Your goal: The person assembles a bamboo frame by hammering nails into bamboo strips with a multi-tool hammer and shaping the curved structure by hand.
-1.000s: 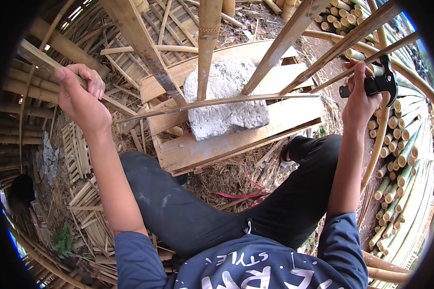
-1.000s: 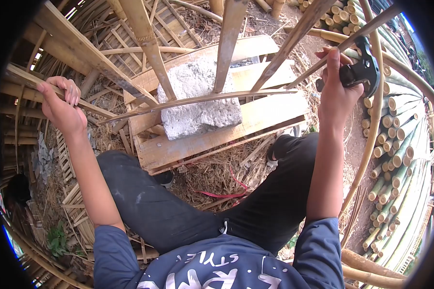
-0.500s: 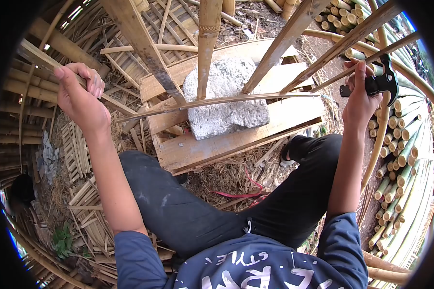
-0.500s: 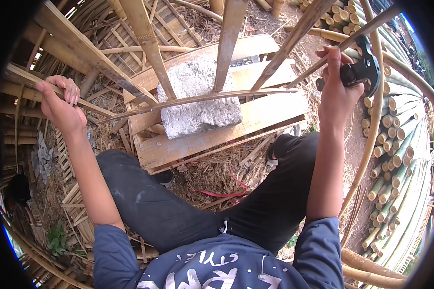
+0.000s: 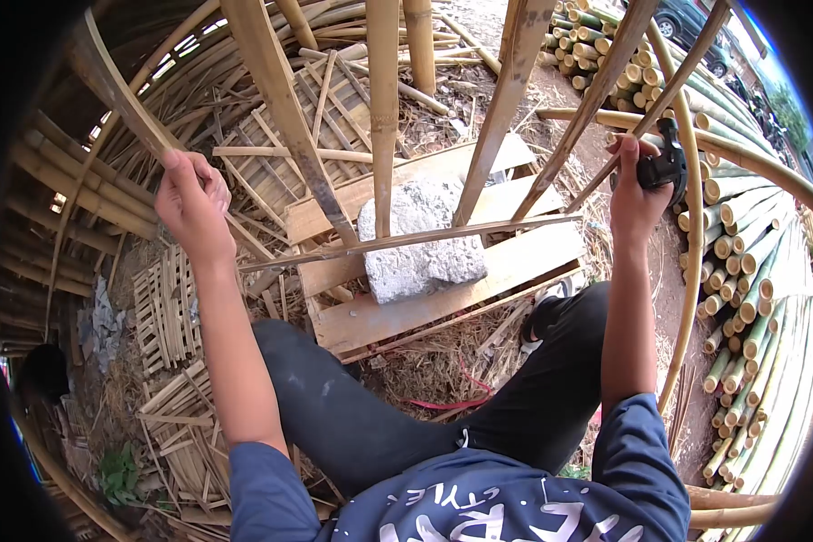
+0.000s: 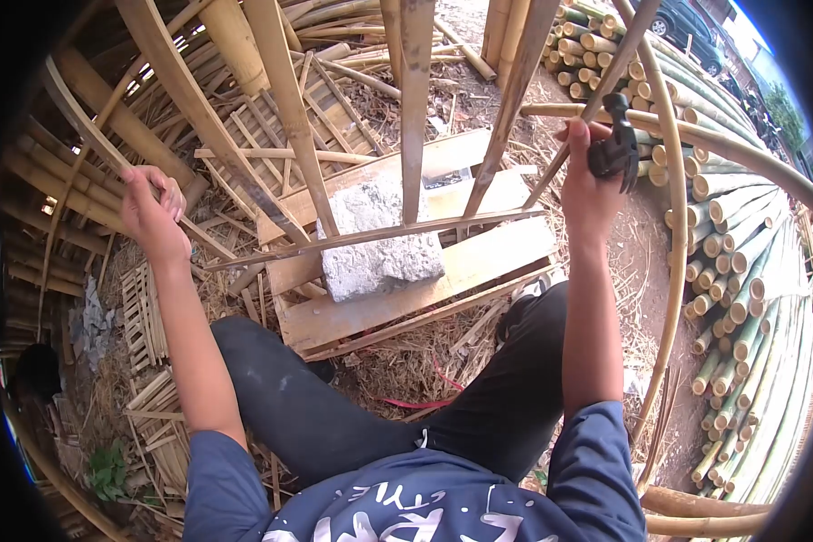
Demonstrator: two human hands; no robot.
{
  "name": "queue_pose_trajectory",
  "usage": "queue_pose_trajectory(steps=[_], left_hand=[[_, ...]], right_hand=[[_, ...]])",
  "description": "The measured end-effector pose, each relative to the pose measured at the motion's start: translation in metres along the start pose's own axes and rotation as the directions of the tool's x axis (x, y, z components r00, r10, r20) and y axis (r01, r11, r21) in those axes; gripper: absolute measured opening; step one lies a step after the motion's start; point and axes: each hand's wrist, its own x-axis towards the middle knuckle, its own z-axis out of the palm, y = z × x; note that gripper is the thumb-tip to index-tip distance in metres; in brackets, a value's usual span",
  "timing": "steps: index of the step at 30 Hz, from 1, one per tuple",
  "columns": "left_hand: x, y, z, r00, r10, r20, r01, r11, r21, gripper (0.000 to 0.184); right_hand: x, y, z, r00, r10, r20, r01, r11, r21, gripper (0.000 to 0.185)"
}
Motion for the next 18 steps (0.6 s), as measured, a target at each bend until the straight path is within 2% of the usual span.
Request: queue_pose_trajectory(steps=[1, 2, 6, 7, 11, 15, 16, 18], left_hand=[[0.005, 0.012, 0.0, 0.998, -0.027, 0.06, 0.028, 0.999, -0.017, 0.049], [0.008, 0.022, 0.001, 0.995, -0.048, 0.086, 0.049, 0.999, -0.013, 0.05], [0.019, 0.038, 0.002, 0.968, -0.164, 0.192, 0.163, 0.986, 0.022, 0.051], [0.02, 0.039, 0.001, 0.959, -0.191, 0.211, 0.188, 0.982, 0.034, 0.05], [0.019, 0.041, -0.006, 0.897, -0.354, 0.266, 0.347, 0.935, 0.074, 0.048], [0.023, 0.014, -0.009, 0.837, -0.476, 0.269, 0.468, 0.878, 0.099, 0.045], [0.028, 0.007, -0.009, 0.821, -0.502, 0.274, 0.492, 0.864, 0.107, 0.045], [0.035, -0.006, -0.003, 0.784, -0.568, 0.25, 0.546, 0.823, 0.156, 0.045]], right_hand=[[0.008, -0.015, 0.0, 1.0, -0.003, 0.002, 0.003, 1.0, -0.002, 0.02], [0.018, -0.031, -0.002, 1.0, -0.012, 0.016, 0.013, 0.995, -0.103, 0.02], [0.047, -0.044, -0.011, 0.998, -0.031, 0.055, 0.04, 0.985, -0.17, 0.026], [0.054, -0.043, -0.015, 0.996, 0.042, 0.077, -0.026, 0.98, -0.195, 0.029], [0.051, -0.056, -0.023, 0.962, 0.152, 0.226, -0.091, 0.962, -0.259, 0.031], [0.041, -0.032, -0.023, 0.878, 0.3, 0.373, -0.193, 0.935, -0.297, 0.035], [0.04, -0.012, -0.021, 0.877, 0.278, 0.392, -0.191, 0.95, -0.248, 0.035], [0.038, 0.009, -0.018, 0.84, 0.364, 0.402, -0.252, 0.918, -0.306, 0.034]])
